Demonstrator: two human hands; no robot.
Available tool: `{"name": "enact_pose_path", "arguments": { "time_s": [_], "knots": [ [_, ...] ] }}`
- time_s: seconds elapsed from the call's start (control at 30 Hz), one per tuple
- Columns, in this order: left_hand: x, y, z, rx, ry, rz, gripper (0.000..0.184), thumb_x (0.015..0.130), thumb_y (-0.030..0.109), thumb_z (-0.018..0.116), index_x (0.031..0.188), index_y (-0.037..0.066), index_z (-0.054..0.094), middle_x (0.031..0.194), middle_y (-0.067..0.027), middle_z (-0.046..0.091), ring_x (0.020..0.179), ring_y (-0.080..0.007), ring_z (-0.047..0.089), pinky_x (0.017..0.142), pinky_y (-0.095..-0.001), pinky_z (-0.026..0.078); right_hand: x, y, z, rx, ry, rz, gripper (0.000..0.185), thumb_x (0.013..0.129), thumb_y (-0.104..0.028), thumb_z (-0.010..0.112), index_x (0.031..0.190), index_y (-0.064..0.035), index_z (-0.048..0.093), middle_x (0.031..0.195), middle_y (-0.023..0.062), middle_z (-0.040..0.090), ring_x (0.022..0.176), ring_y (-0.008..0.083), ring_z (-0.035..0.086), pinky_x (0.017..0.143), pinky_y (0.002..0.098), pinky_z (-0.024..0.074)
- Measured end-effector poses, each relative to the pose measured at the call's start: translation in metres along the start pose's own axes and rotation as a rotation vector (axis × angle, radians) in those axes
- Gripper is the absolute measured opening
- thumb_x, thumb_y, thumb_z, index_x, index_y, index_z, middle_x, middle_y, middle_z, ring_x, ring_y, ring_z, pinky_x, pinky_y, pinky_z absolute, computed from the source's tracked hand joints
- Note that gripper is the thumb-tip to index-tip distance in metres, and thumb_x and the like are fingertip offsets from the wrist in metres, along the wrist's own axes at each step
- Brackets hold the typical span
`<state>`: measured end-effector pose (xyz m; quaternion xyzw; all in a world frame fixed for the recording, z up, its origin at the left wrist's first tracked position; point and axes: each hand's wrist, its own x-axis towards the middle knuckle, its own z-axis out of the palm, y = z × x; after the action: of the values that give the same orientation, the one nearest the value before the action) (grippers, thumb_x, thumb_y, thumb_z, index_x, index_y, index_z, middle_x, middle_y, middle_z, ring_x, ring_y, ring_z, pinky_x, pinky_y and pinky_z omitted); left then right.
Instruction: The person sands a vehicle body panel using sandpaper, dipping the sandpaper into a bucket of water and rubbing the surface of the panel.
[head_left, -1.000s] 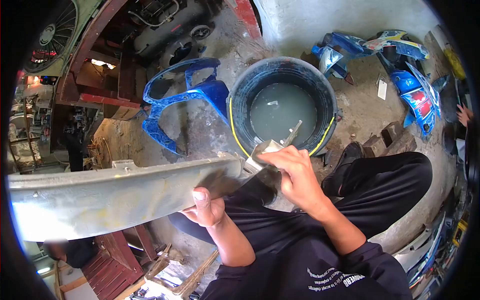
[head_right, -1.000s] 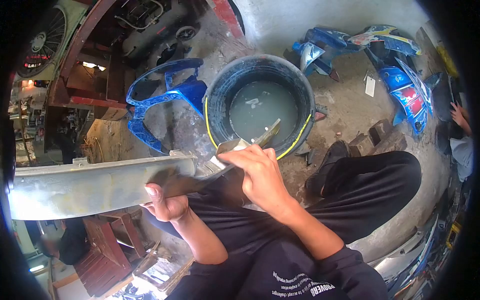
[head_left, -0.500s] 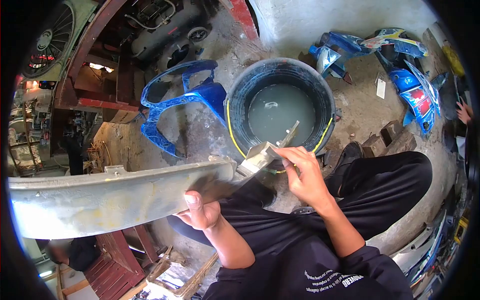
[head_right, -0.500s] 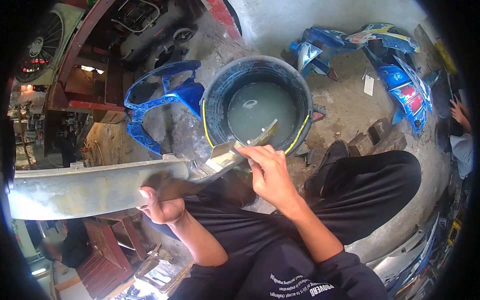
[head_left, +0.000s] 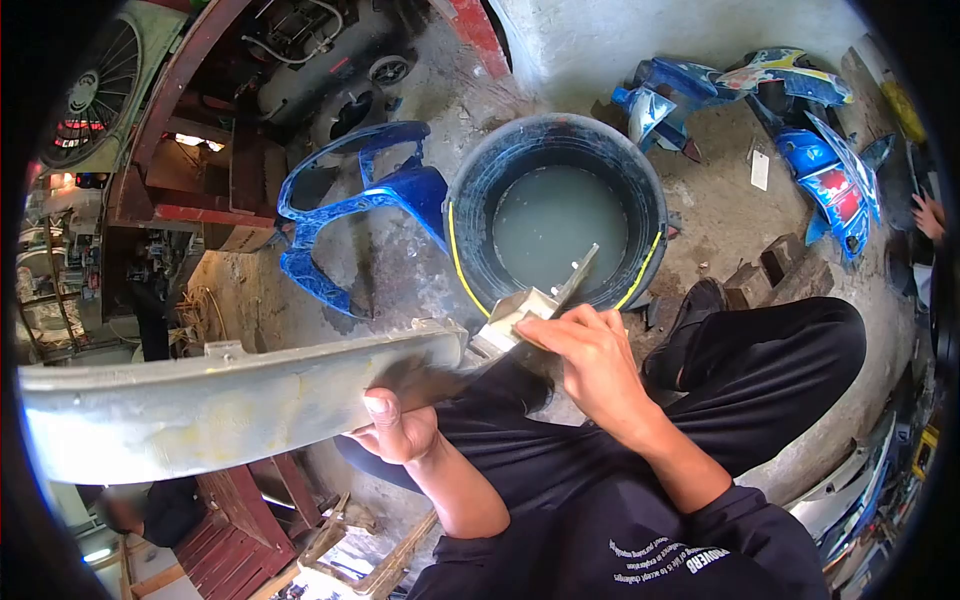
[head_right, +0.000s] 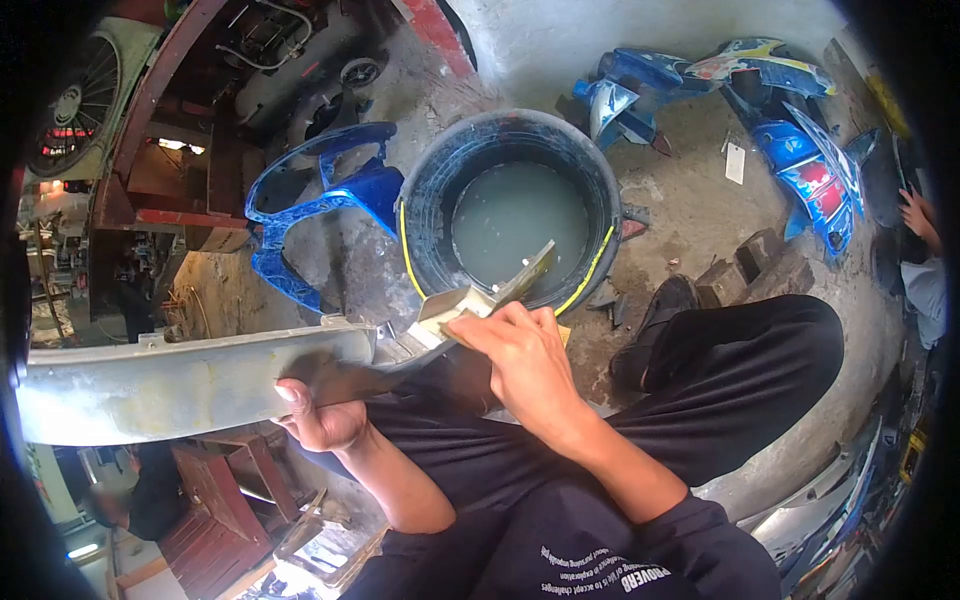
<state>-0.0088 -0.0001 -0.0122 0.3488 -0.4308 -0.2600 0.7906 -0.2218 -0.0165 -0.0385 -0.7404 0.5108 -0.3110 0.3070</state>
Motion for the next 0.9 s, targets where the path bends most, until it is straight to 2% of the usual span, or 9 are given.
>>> {"name": "enact_pose_path", "arguments": {
  "time_s": [0.07, 0.13, 0.2, 0.3, 0.5, 0.63, 0.7, 0.83, 0.9],
  "knots": [
    [-0.002, -0.002, -0.005, -0.009, -0.014, -0.013, 0.054, 0.088, 0.008, 0.068, 0.138, 0.002, 0.051, 0.130, -0.0204, 0.062, 0.112, -0.0378, 0.065, 0.100, -0.0549, 0.053, -0.002, -0.005, -0.012, 0.026, -0.082, -0.026, 0.050, 0.073, 0.009, 0.063, 0.119, -0.0105, 0.072, 0.115, 0.0009, 0.074, 0.099, 0.0200, 0.062, 0.086, 0.0373, 0.0396],
    [-0.002, -0.001, -0.004, -0.012, -0.031, -0.018, 0.053, 0.088, 0.008, 0.069, 0.138, 0.003, 0.052, 0.131, -0.0201, 0.062, 0.113, -0.0376, 0.065, 0.101, -0.0550, 0.053, 0.002, 0.002, -0.005, 0.002, -0.067, -0.013, 0.052, 0.073, 0.010, 0.062, 0.120, -0.0109, 0.072, 0.116, 0.0018, 0.074, 0.098, 0.0203, 0.062, 0.085, 0.0360, 0.0392],
    [-0.001, -0.003, 0.001, 0.114, 0.007, 0.043, 0.048, 0.094, 0.019, 0.065, 0.138, 0.007, 0.053, 0.129, -0.0157, 0.063, 0.112, -0.0330, 0.064, 0.097, -0.0494, 0.052, 0.007, 0.003, -0.002, -0.016, -0.045, -0.010, 0.054, 0.073, 0.010, 0.062, 0.121, -0.0113, 0.072, 0.117, 0.0028, 0.074, 0.097, 0.0206, 0.063, 0.083, 0.0348, 0.0388],
    [-0.002, -0.003, 0.002, 0.147, 0.030, 0.052, 0.047, 0.094, 0.019, 0.065, 0.138, 0.007, 0.054, 0.130, -0.0156, 0.063, 0.113, -0.0329, 0.063, 0.098, -0.0499, 0.052, 0.004, 0.003, -0.001, -0.042, -0.098, -0.010, 0.056, 0.070, 0.011, 0.063, 0.122, -0.0085, 0.069, 0.120, 0.0038, 0.072, 0.101, 0.0221, 0.062, 0.087, 0.0379, 0.0396],
    [0.001, -0.001, 0.005, 0.113, 0.009, 0.036, 0.046, 0.094, 0.019, 0.065, 0.137, 0.007, 0.054, 0.131, -0.0154, 0.062, 0.114, -0.0327, 0.063, 0.099, -0.0500, 0.052, 0.003, 0.009, 0.019, -0.120, 0.099, -0.061, 0.058, 0.069, 0.009, 0.065, 0.123, -0.0104, 0.069, 0.118, 0.0012, 0.072, 0.102, 0.0220, 0.061, 0.089, 0.0386, 0.0403],
    [0.004, 0.001, 0.005, 0.099, -0.043, 0.015, 0.045, 0.095, 0.019, 0.065, 0.138, 0.008, 0.054, 0.131, -0.0154, 0.062, 0.115, -0.0329, 0.063, 0.100, -0.0505, 0.052, -0.003, 0.005, 0.017, -0.107, 0.074, -0.039, 0.057, 0.069, 0.009, 0.064, 0.122, -0.0121, 0.070, 0.118, 0.0005, 0.073, 0.102, 0.0219, 0.061, 0.089, 0.0381, 0.0404],
    [0.004, 0.000, 0.006, 0.121, -0.005, 0.012, 0.045, 0.095, 0.017, 0.064, 0.137, 0.007, 0.054, 0.130, -0.0162, 0.062, 0.115, -0.0333, 0.063, 0.098, -0.0506, 0.052, -0.008, 0.004, 0.002, -0.047, -0.029, 0.018, 0.059, 0.068, 0.010, 0.064, 0.122, -0.0127, 0.071, 0.119, 0.0009, 0.073, 0.101, 0.0219, 0.061, 0.088, 0.0377, 0.0404],
    [0.003, 0.000, 0.008, 0.094, 0.008, -0.011, 0.044, 0.095, 0.016, 0.064, 0.137, 0.006, 0.053, 0.130, -0.0174, 0.062, 0.114, -0.0338, 0.064, 0.098, -0.0510, 0.053, 0.000, 0.011, 0.008, -0.076, 0.035, -0.018, 0.057, 0.069, 0.011, 0.062, 0.121, -0.0108, 0.071, 0.119, 0.0020, 0.073, 0.100, 0.0226, 0.061, 0.087, 0.0375, 0.0401],
    [0.004, 0.002, 0.010, 0.036, -0.054, 0.002, 0.043, 0.096, 0.015, 0.063, 0.136, 0.005, 0.053, 0.130, -0.0178, 0.061, 0.113, -0.0342, 0.064, 0.098, -0.0519, 0.053, 0.007, 0.010, 0.014, -0.038, 0.092, -0.011, 0.055, 0.069, 0.012, 0.060, 0.118, -0.0095, 0.073, 0.117, 0.0031, 0.074, 0.098, 0.0219, 0.062, 0.085, 0.0354, 0.0392]
  ]
}}
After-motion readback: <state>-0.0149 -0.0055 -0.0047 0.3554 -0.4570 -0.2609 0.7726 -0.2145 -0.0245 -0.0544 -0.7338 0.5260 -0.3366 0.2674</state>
